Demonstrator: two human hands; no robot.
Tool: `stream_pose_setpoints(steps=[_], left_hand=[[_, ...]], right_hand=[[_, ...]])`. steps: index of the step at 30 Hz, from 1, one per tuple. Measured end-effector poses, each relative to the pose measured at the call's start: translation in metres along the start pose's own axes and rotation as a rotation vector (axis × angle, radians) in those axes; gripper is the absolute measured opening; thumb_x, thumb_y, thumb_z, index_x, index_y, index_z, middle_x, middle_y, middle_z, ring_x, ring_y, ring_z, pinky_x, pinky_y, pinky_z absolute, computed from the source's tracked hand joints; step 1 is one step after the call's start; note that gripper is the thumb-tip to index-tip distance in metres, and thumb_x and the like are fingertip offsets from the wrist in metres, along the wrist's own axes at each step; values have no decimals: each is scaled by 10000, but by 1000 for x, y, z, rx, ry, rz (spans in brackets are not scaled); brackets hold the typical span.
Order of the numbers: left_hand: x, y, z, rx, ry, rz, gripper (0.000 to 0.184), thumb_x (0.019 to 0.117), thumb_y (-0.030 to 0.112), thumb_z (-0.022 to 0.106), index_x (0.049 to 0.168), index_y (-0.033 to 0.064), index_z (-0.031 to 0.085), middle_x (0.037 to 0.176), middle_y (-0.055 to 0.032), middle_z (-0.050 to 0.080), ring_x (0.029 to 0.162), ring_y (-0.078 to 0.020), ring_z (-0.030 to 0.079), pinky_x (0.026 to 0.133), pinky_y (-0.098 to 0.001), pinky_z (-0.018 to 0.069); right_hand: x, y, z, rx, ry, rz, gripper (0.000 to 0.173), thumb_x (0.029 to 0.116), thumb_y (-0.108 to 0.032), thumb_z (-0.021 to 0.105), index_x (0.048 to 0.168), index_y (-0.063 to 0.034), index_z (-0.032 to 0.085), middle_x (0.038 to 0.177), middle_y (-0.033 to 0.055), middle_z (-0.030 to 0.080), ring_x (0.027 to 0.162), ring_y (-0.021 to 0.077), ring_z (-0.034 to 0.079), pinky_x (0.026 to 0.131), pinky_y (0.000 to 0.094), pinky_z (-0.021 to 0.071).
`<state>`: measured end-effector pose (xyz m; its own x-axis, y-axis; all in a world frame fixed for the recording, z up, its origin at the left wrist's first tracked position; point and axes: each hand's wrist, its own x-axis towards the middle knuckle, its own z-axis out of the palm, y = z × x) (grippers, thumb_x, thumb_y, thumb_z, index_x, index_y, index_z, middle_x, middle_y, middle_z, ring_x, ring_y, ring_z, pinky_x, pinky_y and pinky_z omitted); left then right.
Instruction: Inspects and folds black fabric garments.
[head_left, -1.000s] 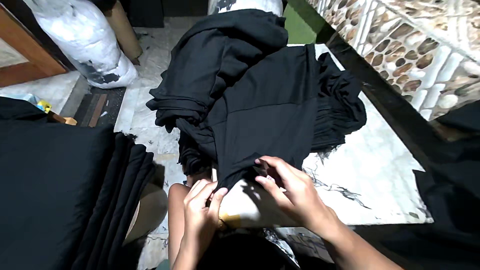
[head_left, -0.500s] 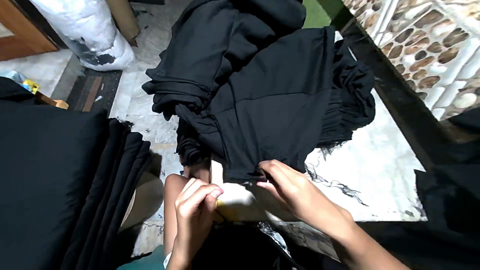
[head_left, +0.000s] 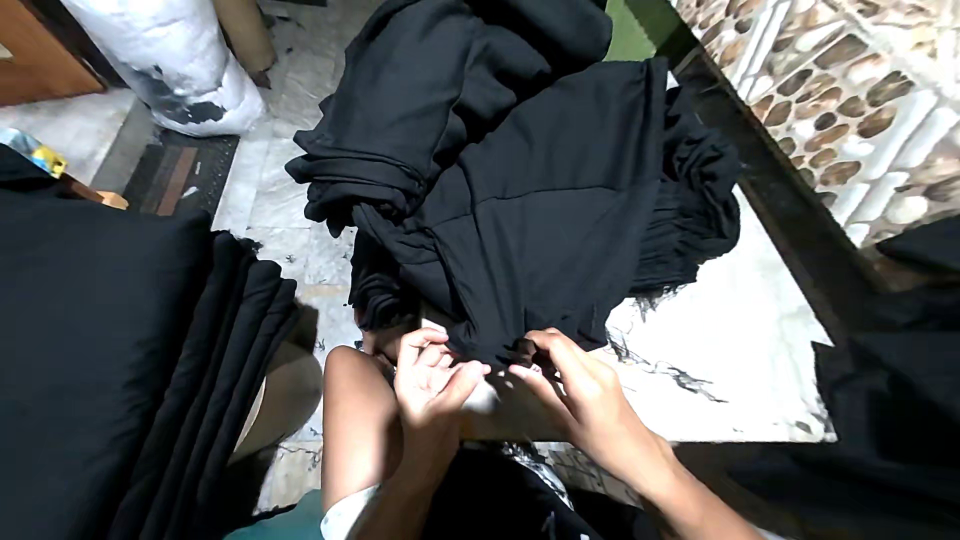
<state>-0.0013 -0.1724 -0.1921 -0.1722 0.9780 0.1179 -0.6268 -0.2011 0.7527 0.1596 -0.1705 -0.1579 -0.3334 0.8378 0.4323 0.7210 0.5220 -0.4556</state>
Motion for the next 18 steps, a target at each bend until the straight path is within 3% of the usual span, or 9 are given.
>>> stream_pose_setpoints(steps=[1,3,5,8,11,18], left_hand=[[1,0,2,39,20,52,315,840,-115,644,1084,73,578,906,55,755,776,-56,733,707,-244,626],[1,-1,2,128,39,178,168,881,-41,688,948,113,696,863,97,749,764,-16,723,709,-220,627],[-1,2,3,249,20,248,72,910,139,720,879,197,689,890,146,718,830,25,698,757,-201,613],[-9,12,2,342,-98,249,131,966,334,672,905,219,687,1041,159,693,998,48,663,878,-184,580],[-10,15,0,372,-153,274,128,976,292,668,915,181,681,1035,143,698,993,63,650,851,-141,555],[-11,18,-2,421,-176,311,93,970,208,675,914,134,682,1019,104,720,978,47,666,839,-146,563]], right_hand=[[-1,-1,2,5,7,-9,271,1025,-235,558,1056,28,619,872,131,644,743,116,608,709,157,498],[-3,-4,5,28,16,-26,256,1011,-217,581,1072,27,626,926,140,669,806,113,638,767,147,509],[-5,-6,7,85,6,-32,237,1017,-203,584,1081,24,613,1041,164,673,937,116,656,848,143,508],[-6,-11,12,97,26,-25,227,1000,-190,600,1067,25,633,1096,186,672,974,137,668,878,159,517],[-1,-16,16,-3,53,-46,244,1000,-214,584,1042,19,641,1056,184,697,950,164,693,854,181,532],[7,-24,18,-109,83,-83,263,1014,-216,548,1028,18,668,968,157,735,892,161,723,809,187,545]])
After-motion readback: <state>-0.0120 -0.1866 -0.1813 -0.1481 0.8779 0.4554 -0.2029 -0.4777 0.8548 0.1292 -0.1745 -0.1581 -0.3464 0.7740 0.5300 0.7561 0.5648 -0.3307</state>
